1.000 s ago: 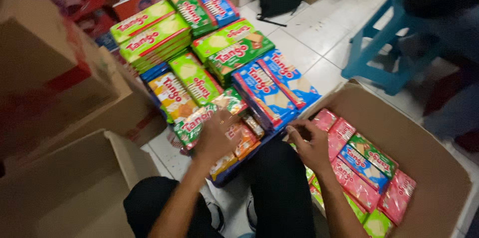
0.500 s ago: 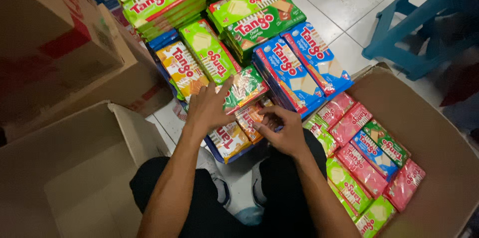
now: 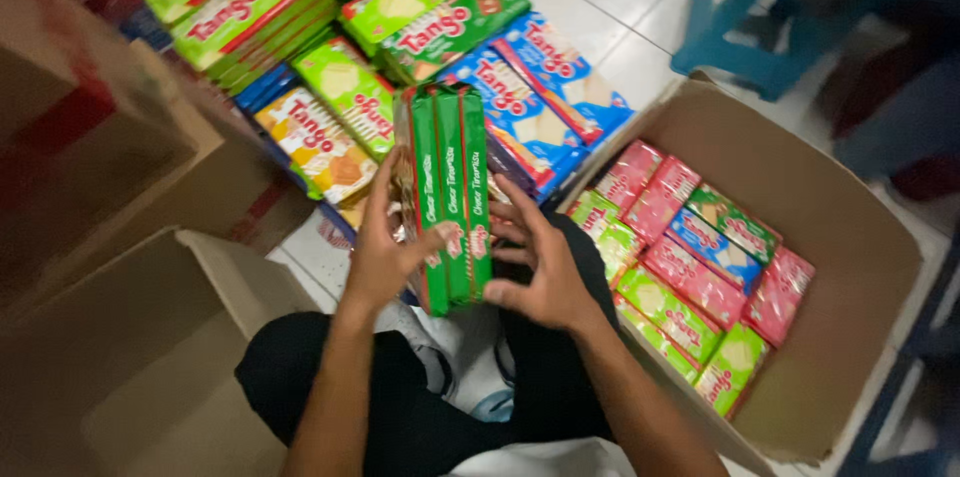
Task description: The person packs multiple packs of Tango biscuits into a cardboard box. They pick up packs from a nearby stack and place them neatly into the box, arranging them by color and orientation.
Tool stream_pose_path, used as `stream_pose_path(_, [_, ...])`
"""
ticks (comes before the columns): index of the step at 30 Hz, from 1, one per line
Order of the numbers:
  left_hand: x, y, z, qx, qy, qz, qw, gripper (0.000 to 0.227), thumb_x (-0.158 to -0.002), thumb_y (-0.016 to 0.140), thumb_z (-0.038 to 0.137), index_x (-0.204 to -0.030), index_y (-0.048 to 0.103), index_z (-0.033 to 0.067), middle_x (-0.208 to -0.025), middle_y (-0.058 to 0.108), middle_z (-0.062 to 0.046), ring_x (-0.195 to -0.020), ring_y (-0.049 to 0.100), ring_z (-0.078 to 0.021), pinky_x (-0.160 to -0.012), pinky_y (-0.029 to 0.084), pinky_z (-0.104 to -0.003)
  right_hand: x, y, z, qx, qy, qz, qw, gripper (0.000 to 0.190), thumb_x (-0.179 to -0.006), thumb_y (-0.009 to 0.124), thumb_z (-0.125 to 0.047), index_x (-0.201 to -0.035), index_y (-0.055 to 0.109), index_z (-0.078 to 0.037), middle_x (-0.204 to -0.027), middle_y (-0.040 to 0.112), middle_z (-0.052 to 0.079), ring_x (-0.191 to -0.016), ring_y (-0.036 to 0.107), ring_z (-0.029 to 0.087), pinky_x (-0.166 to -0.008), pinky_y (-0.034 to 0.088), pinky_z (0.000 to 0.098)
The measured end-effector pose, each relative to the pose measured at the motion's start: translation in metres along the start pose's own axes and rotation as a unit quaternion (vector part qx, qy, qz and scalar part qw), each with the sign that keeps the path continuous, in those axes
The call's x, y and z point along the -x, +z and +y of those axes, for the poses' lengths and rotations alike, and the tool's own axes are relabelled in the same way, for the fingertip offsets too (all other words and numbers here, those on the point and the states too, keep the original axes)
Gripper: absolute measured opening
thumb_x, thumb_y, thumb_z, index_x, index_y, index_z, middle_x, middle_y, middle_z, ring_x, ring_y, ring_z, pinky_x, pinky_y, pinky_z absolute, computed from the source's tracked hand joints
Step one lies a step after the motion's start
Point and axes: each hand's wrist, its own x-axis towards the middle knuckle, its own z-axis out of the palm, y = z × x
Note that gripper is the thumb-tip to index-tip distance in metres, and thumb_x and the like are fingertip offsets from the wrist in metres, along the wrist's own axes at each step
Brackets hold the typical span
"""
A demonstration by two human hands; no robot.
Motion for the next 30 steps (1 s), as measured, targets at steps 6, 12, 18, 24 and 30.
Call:
stream_pose_path(6, [0.032, 0.093, 0.014, 0.045, 0.061, -0.076, 0.994, 0.093, -0.093, 0.059, 0.050, -0.164, 0.016, 0.0066, -0.153, 0.037, -0.036, -0.140, 0.042, -0.0531, -0.111, 0.037, -0.062, 0.063, -0.044, -0.057, 0.167, 0.012, 0.111, 0.980, 0.138, -0.062, 0.096, -0.034, -0.164, 0.008, -0.004, -0.150, 0.050, 0.028, -0.132, 0.057, 0.040, -0.102, 0.053, 0.0516])
stream_pose_path(12, [0.034, 0.195, 0.013, 0.032, 0.078, -0.213, 0.973, 0.095, -0.095, 0.054, 0.055, -0.160, 0.021, -0.0069, -0.144, 0.037, -0.042, -0.139, 0.036, -0.0566, -0.117, 0.025, -0.060, 0.118, -0.148, -0.047, 0.153, 0.094, 0.246, 0.953, 0.117, -0.076, 0.083, -0.013, -0.167, 0.009, -0.013, -0.130, 0.060, 0.023, -0.112, 0.066, 0.036, -0.092, 0.059, 0.0474])
stream_pose_path(18, [0.033, 0.303, -0.119, -0.156, -0.088, -0.370, 0.912, 0.085, -0.087, 0.053, 0.033, -0.158, 0.021, -0.0017, -0.151, 0.039, -0.034, -0.134, 0.050, -0.0498, -0.111, 0.040, -0.058, 0.169, -0.233, 0.049, -0.024, 0.178, 0.394, 0.902, 0.098, -0.078, 0.071, -0.005, -0.164, 0.028, -0.022, -0.119, 0.067, 0.016, -0.090, 0.072, 0.026, -0.063, 0.065, 0.0383])
stream_pose_path(24, [0.061, 0.333, -0.234, -0.522, -0.006, -0.480, 0.704, 0.047, -0.079, 0.055, 0.041, -0.108, 0.078, 0.0127, -0.105, 0.072, -0.019, -0.098, 0.067, -0.0453, -0.081, 0.039, -0.054, 0.175, -0.283, 0.182, -0.099, 0.304, 0.464, 0.826, 0.090, -0.079, 0.081, -0.026, -0.157, 0.036, -0.028, -0.133, 0.052, 0.025, -0.087, 0.064, 0.031, -0.042, 0.059, 0.0378])
stream_pose_path(30, [0.044, 0.321, -0.181, -0.533, -0.012, -0.495, 0.686, 0.029, -0.082, 0.063, 0.021, -0.102, 0.081, 0.0093, -0.100, 0.076, -0.018, -0.102, 0.068, -0.0426, -0.087, 0.040, -0.051, 0.125, -0.289, 0.216, -0.148, 0.290, 0.500, 0.802, 0.091, -0.076, 0.083, -0.018, -0.155, 0.038, -0.022, -0.123, 0.058, 0.020, -0.084, 0.068, 0.028, -0.040, 0.059, 0.0339])
